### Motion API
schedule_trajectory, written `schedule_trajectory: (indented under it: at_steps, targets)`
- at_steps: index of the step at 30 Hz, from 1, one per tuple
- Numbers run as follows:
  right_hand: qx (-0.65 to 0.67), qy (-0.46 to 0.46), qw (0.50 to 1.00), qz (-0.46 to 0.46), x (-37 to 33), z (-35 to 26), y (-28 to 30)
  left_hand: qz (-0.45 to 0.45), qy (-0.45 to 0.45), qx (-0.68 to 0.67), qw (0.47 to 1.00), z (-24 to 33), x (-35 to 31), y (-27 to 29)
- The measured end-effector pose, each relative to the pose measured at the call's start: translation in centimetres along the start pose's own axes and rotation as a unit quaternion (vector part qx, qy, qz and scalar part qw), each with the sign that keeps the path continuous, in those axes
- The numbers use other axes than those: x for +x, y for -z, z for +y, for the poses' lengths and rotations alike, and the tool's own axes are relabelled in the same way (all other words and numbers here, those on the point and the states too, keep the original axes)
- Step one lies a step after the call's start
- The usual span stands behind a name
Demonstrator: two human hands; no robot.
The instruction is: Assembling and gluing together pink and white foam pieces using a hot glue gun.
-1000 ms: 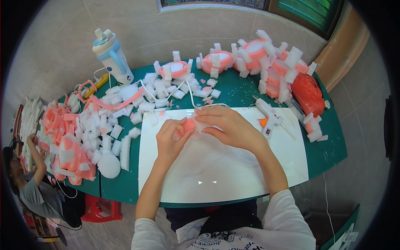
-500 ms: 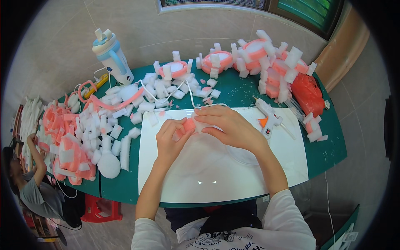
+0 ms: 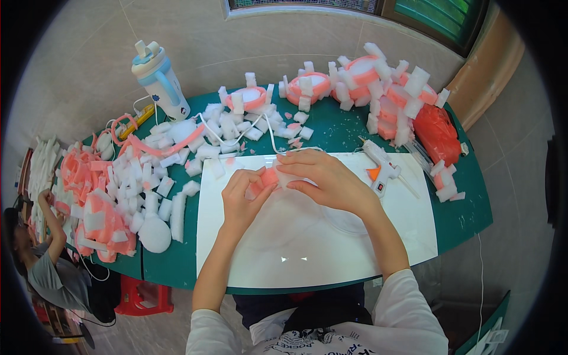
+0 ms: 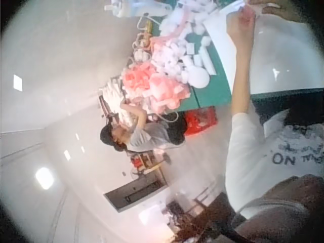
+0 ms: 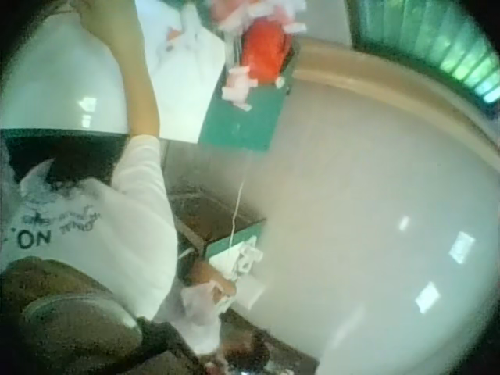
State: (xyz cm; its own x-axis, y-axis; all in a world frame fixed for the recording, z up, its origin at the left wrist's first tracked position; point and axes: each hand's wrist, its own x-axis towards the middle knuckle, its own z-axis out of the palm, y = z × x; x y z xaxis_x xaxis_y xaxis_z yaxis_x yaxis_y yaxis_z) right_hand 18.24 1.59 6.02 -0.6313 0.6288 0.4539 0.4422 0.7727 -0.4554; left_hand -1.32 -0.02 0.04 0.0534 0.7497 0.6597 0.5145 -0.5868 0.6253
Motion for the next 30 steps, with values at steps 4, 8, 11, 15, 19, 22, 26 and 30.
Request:
schedule_trajectory:
  at_steps: [4, 8, 11, 15, 19, 22, 26, 30]
  targets:
    - [0.004, 0.000, 1.000, -0.003, 0.02, -0.02, 0.04, 0.008, -0.012, -0.001, 1.000, -0.40, -0.07, -0.15]
    - [0.005, -0.002, 1.000, -0.004, 0.02, -0.02, 0.09, 0.018, -0.025, 0.004, 1.000, -0.32, 0.01, -0.17]
    - [0.003, 0.000, 1.000, -0.005, 0.03, -0.01, 0.07, 0.016, -0.025, 0.003, 1.000, -0.34, 0.00, -0.16]
    - [0.003, -0.003, 1.000, -0.006, 0.03, -0.04, 0.12, 0.015, -0.021, -0.007, 1.000, -0.09, 0.04, -0.11]
    - [0.004, 0.001, 1.000, 0.001, 0.03, 0.00, 0.06, -0.005, -0.005, -0.005, 1.000, 0.11, 0.05, 0.07]
    - [0.002, 0.005, 1.000, 0.003, 0.03, 0.05, 0.00, -0.007, -0.005, -0.002, 1.000, 0.03, 0.05, 0.14]
    - [0.000, 0.007, 1.000, 0.005, 0.02, 0.04, -0.05, -0.010, -0.006, -0.002, 1.000, 0.07, 0.03, 0.18]
    - [0.000, 0.006, 1.000, 0.005, 0.03, 0.02, -0.03, -0.008, -0.006, -0.007, 1.000, 0.12, 0.07, 0.15]
